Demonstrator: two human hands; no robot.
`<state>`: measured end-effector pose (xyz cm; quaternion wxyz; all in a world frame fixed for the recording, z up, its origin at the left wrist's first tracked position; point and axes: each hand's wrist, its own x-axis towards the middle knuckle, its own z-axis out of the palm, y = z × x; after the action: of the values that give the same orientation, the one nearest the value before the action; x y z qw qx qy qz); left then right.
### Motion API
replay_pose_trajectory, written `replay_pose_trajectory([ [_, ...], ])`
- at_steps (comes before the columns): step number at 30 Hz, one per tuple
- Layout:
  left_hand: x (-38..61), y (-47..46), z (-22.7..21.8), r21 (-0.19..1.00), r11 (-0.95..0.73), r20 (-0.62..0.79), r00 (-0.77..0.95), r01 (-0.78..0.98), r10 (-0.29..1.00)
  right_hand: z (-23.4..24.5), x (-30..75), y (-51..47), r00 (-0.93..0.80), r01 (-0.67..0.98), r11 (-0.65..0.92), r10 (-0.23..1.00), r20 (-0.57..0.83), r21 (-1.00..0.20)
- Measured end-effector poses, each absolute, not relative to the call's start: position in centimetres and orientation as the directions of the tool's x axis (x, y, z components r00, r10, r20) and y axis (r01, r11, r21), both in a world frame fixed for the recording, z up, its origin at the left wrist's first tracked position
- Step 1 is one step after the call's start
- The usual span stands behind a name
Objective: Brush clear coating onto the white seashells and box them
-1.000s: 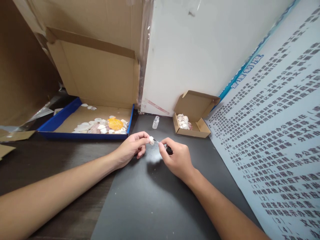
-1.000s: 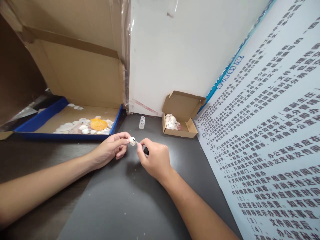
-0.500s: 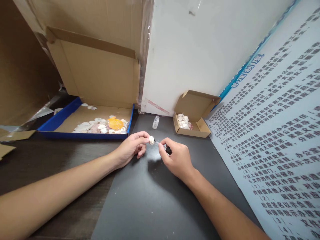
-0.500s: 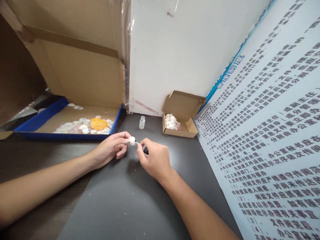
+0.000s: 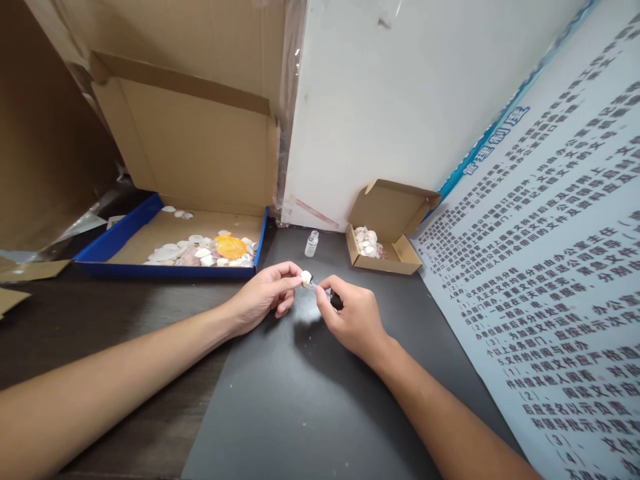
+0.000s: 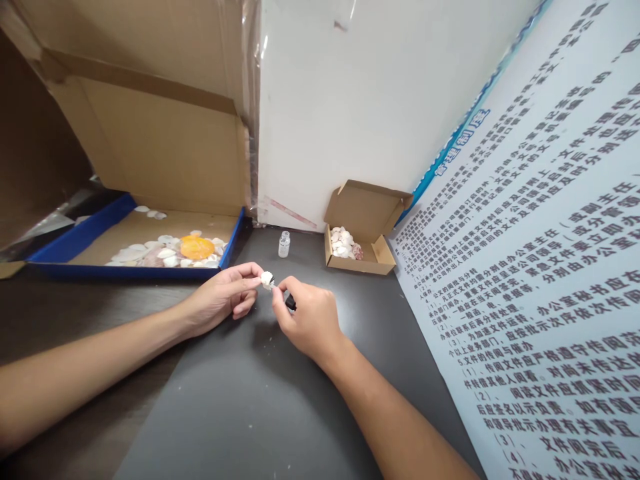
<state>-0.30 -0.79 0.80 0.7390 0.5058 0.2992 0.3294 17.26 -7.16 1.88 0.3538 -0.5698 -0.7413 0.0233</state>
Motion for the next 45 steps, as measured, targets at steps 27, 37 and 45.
replay_pose_trajectory([
  [27,-0.35,-0.93,1.09,0.925,0.310,-0.120,0.608,-0.218,0.785,1.94,17.26,-7.18,-0.116,0.837,0.331,0.886,0.449,-0.436],
  [37,-0.28,-0.98,1.24,0.933,0.304,-0.134,0.600,-0.192,0.789,1.93,17.29,-7.27,-0.117,0.833,0.329,0.890,0.440,-0.444],
  [45,-0.26,-1.05,1.41,0.932,0.306,-0.138,0.595,-0.192,0.792,1.98,17.30,-7.23,-0.117,0.832,0.329,0.891,0.439,-0.447],
])
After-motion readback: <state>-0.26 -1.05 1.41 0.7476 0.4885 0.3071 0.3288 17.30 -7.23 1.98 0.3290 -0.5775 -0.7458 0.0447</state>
